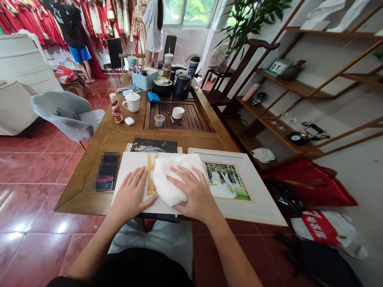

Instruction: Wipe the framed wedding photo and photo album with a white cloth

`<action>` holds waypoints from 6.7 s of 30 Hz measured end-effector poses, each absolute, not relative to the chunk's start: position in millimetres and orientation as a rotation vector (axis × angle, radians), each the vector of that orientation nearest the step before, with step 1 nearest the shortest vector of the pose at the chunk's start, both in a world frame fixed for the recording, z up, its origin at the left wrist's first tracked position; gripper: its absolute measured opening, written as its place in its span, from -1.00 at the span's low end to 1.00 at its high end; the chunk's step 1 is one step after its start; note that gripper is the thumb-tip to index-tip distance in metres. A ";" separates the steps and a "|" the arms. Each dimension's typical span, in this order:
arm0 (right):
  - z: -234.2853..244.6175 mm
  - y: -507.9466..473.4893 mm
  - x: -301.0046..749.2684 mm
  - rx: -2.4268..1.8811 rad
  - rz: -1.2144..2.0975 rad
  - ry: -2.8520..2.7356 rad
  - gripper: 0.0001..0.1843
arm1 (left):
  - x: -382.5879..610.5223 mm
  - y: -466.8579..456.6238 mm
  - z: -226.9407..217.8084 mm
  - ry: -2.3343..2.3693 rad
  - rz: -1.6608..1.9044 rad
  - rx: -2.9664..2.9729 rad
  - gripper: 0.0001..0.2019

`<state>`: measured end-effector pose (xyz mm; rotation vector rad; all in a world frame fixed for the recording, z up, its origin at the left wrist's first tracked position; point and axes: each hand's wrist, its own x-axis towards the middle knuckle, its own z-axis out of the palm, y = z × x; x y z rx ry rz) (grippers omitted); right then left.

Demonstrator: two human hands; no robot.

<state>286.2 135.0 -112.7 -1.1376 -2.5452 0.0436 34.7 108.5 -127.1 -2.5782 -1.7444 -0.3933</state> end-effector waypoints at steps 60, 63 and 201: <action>-120.2 189.8 291.4 -1.047 -0.038 -2.544 -0.48 | 35.3 106.6 -128.6 -1.664 -0.252 -2.536 -0.23; -118.2 183.8 299.0 -1.018 -0.016 -2.567 -0.50 | 35.5 106.4 -127.1 -1.655 -0.249 -2.541 -0.23; -83.2 184.4 265.2 -0.832 0.060 -2.537 -0.41 | 9.3 107.7 -124.4 -1.699 -0.508 -2.632 -0.51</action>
